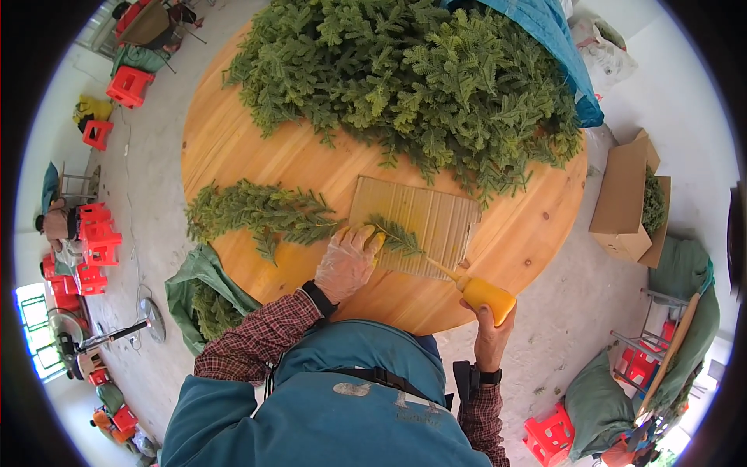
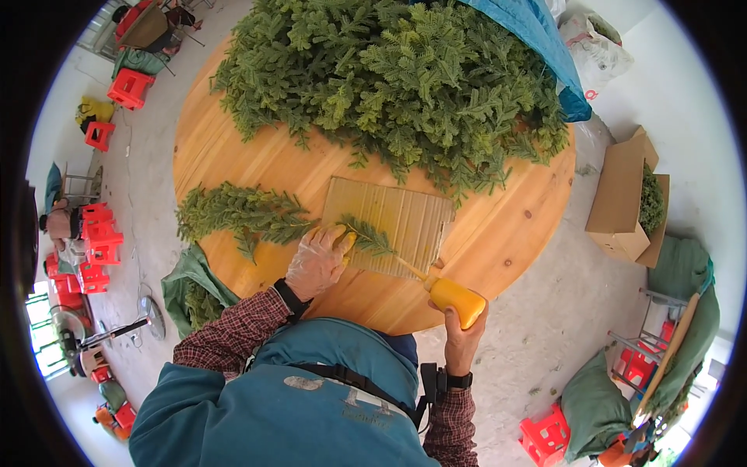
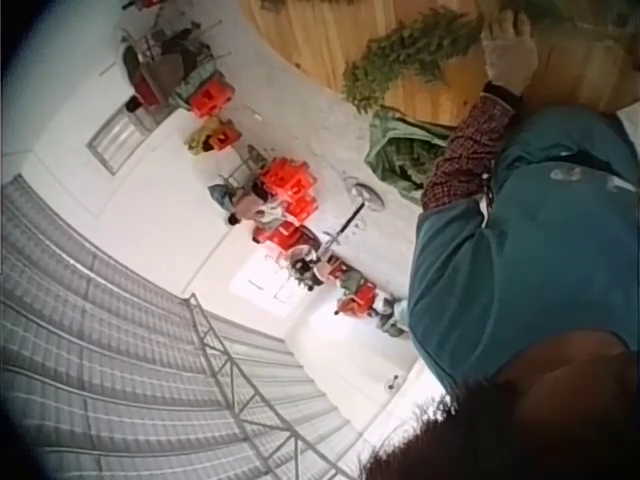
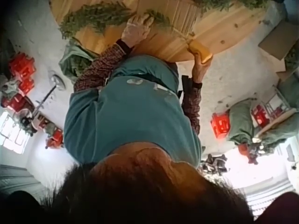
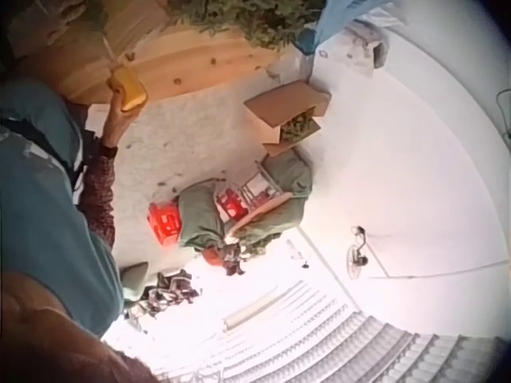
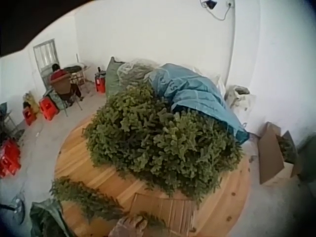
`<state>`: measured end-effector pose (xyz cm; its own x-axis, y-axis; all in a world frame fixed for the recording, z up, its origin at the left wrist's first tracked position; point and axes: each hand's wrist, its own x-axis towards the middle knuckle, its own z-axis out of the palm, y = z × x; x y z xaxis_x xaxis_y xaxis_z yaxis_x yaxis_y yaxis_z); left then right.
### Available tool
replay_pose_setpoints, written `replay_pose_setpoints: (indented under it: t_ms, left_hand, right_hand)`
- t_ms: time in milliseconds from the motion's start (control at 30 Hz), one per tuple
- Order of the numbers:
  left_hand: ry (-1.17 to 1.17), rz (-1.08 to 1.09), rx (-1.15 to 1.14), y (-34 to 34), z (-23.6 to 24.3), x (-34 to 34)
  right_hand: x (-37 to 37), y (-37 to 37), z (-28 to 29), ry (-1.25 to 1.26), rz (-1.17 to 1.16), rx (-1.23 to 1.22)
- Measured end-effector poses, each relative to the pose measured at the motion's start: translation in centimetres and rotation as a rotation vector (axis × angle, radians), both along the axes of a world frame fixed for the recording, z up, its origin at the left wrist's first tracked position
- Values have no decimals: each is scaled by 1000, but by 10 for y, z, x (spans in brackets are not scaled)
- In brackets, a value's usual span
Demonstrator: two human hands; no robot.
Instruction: The person picks up a branch, places it on a piece of cardboard, and applies glue from a squeeze bottle before setting it aside. They repeat this process with several more branches taken from a pile on the table.
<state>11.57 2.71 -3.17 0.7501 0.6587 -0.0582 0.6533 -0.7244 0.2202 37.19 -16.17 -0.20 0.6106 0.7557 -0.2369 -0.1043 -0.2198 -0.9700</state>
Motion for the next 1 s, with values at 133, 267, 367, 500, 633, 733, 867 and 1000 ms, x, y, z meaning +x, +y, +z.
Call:
replay_pose_setpoints:
  t_ms: [133, 267, 367, 500, 633, 733, 867, 1000]
  left_hand:
    - [-29, 15, -15, 1, 5, 1]
    - [-200, 65, -17, -4, 12, -2]
    - [-325, 86, 23, -3, 16, 0]
    - [-423, 94, 91, 4, 19, 16]
    - [-431, 86, 77, 4, 16, 21]
    - [-444, 44, 61, 1, 11, 17]
    - [-388, -48, 1, -2, 6, 12]
    - [-266, -30, -36, 0, -7, 14]
  right_hand:
    - [1, -3, 6, 67, -61, -18]
    - [-1, -4, 11, 103, -45, 73]
    - [-2, -2, 17, 156, -36, 100]
    - [-3, -1, 18, 197, -28, 122]
    - [-6, -1, 21, 209, -46, 125]
    - [-2, -2, 21, 208, -43, 123]
    - [4, -6, 13, 164, -4, 94]
    - [5, 1, 10, 85, 39, 12]
